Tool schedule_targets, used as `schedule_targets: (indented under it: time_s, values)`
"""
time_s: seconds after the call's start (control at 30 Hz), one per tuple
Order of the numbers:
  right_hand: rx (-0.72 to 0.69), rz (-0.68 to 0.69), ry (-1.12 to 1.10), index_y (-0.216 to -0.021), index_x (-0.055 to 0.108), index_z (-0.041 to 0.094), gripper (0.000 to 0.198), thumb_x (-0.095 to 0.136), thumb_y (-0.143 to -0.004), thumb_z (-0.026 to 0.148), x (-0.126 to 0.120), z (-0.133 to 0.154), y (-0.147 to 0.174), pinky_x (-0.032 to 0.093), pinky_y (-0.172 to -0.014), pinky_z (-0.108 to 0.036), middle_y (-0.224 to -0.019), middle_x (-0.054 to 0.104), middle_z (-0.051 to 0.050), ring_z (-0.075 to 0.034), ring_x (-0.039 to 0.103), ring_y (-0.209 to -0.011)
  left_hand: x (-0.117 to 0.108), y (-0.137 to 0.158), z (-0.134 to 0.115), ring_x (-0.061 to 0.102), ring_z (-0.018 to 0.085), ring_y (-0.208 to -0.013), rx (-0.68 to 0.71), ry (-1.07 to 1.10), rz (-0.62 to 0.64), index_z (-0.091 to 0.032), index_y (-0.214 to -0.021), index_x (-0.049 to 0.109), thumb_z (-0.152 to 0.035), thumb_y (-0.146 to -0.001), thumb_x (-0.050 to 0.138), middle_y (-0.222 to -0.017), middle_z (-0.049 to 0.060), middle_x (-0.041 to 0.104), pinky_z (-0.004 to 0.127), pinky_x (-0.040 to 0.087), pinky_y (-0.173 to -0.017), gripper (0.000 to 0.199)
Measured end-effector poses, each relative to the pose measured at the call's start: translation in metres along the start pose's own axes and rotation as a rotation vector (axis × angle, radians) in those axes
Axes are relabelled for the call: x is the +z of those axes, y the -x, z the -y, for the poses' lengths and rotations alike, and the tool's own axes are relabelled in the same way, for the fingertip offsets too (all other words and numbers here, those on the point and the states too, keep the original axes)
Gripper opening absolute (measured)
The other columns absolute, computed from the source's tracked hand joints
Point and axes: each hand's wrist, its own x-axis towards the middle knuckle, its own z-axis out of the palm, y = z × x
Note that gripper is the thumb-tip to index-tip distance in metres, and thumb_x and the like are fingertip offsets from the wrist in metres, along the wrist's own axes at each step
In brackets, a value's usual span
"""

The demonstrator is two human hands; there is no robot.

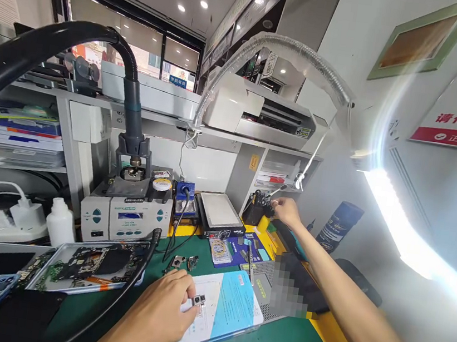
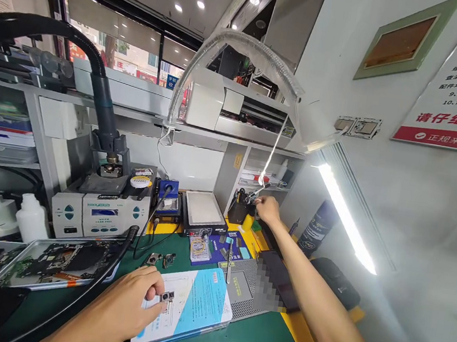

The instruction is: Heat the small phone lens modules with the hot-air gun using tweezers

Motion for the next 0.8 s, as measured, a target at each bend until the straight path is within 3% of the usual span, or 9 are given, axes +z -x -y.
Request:
schedule_targets:
  time_s: [0.27,0.4,0.47,0.63,0.7,0.8]
  values:
    - [0.003,-0.007,-0.036,-0.128,0.063,0.016,0.036,0.064,-0.099,0.037,-0.006,0.008,0.008,0.058,-0.094,-0.044,-0.129,0.064,-0.010,-0.024,0.066,-0.111,-0.001,0.001,0.001,0.063,0.024,-0.097,0.010,-0.010,-0.005,-0.019,-0.090,0.062,-0.028,-0.087,0.056,-0.097,0.006,0.063,0.035,0.045,-0.083,0.011]
    - [-0.050,0.054,-0.154,-0.127,0.063,0.015,0.036,0.064,-0.099,0.038,-0.008,0.025,0.029,0.059,-0.091,-0.043,-0.126,0.065,-0.009,-0.024,0.067,-0.108,0.000,0.002,0.004,0.063,0.022,-0.096,0.030,0.018,-0.027,-0.019,-0.088,0.061,-0.028,-0.087,0.056,-0.098,0.006,0.064,0.034,0.045,-0.082,0.010]
    - [-0.108,0.184,-0.236,-0.123,0.064,0.014,0.035,0.062,-0.100,0.040,-0.002,0.036,0.051,0.060,-0.084,-0.038,-0.117,0.068,-0.008,-0.019,0.068,-0.098,0.000,0.001,0.005,0.062,0.023,-0.096,0.033,0.030,-0.028,-0.020,-0.088,0.061,-0.029,-0.086,0.057,-0.098,0.006,0.064,0.034,0.044,-0.082,0.010]
    - [-0.318,0.728,-0.371,-0.098,0.074,0.011,0.042,0.073,-0.087,0.052,0.035,0.057,0.134,0.049,-0.055,-0.025,-0.072,0.065,-0.002,-0.013,0.059,-0.061,0.002,-0.003,0.008,0.061,0.024,-0.096,0.030,0.047,-0.026,-0.020,-0.087,0.059,-0.033,-0.086,0.058,-0.097,0.005,0.064,0.036,0.044,-0.082,0.013]
    - [-0.391,0.870,-0.385,-0.092,0.076,0.012,0.041,0.074,-0.085,0.052,0.050,0.060,0.164,0.045,-0.055,-0.024,-0.069,0.064,-0.001,-0.011,0.055,-0.059,0.003,-0.004,0.010,0.061,0.024,-0.095,0.034,0.051,-0.025,-0.020,-0.087,0.059,-0.033,-0.086,0.057,-0.095,0.005,0.063,0.036,0.043,-0.081,0.013]
    - [-0.468,0.926,-0.398,-0.092,0.077,0.013,0.033,0.069,-0.091,0.046,0.063,0.058,0.189,0.047,-0.066,-0.026,-0.081,0.069,-0.004,-0.013,0.057,-0.071,0.005,-0.005,0.012,0.060,0.024,-0.095,0.038,0.059,-0.019,-0.021,-0.088,0.059,-0.034,-0.086,0.057,-0.097,0.005,0.063,0.037,0.043,-0.081,0.013]
